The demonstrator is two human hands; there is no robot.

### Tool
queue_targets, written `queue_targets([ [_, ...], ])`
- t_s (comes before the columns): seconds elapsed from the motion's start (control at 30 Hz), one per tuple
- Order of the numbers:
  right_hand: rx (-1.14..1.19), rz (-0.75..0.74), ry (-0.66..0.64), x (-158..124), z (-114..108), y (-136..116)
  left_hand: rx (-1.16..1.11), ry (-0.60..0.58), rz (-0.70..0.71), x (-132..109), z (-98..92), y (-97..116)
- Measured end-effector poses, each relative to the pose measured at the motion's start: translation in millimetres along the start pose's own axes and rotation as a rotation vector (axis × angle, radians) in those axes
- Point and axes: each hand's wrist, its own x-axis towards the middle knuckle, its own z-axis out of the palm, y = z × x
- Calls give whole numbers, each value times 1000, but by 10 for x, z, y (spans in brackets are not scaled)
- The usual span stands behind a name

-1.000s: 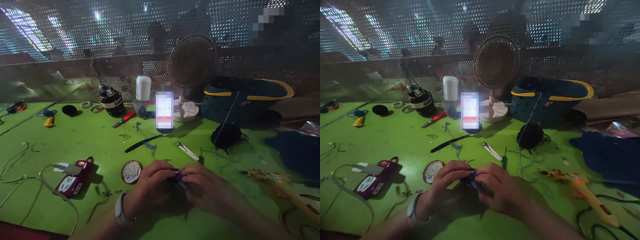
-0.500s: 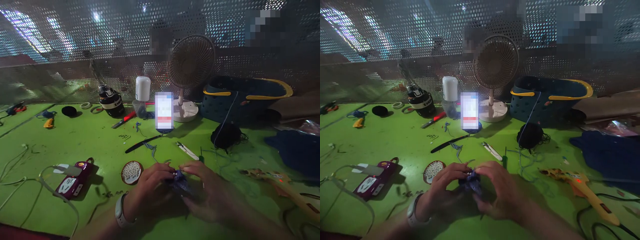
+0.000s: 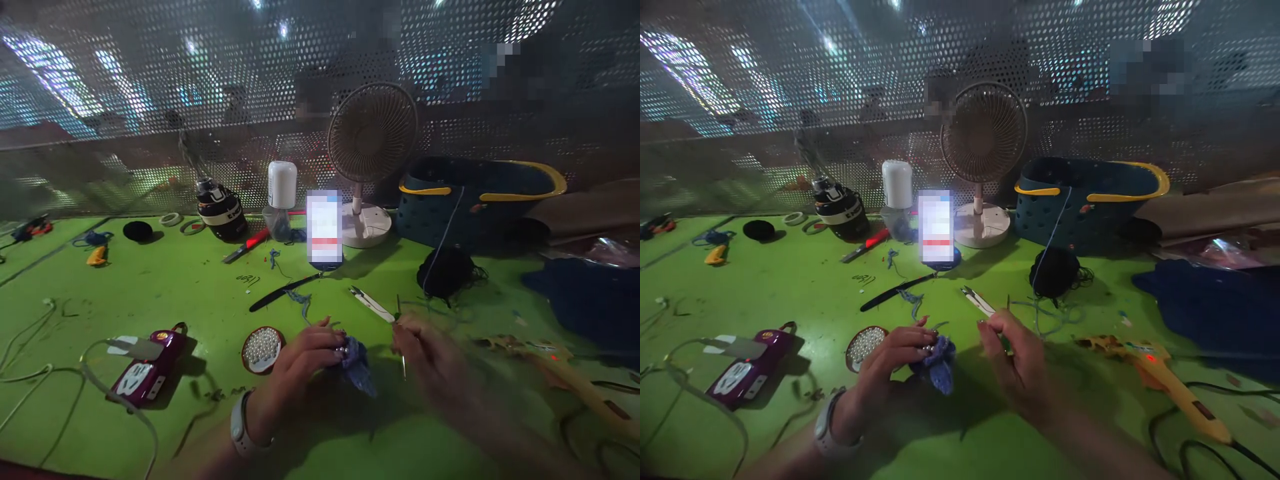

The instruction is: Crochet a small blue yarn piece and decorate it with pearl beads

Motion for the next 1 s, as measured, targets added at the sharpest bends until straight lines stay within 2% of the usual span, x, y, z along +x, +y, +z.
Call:
queue_targets([
  [0.2, 55, -91, -7, -29, 44, 13, 42, 25, 57, -34, -22, 2],
  [0.3, 78, -37, 31, -48, 77, 34, 68, -2, 64, -30, -48, 9],
  [0.4, 114, 8, 3, -35, 73, 10, 94, -10, 67, -11, -54, 13],
  [0.6, 104, -227, -159, 32, 20, -86, 48, 42, 71, 39, 15, 7],
  [0.73, 158, -286, -247, 44, 34, -80, -16, 22, 73, 41, 41, 9],
  [1.0, 140, -191, -265, 41, 66, -78, -34, -72, 99, 15, 30, -1],
])
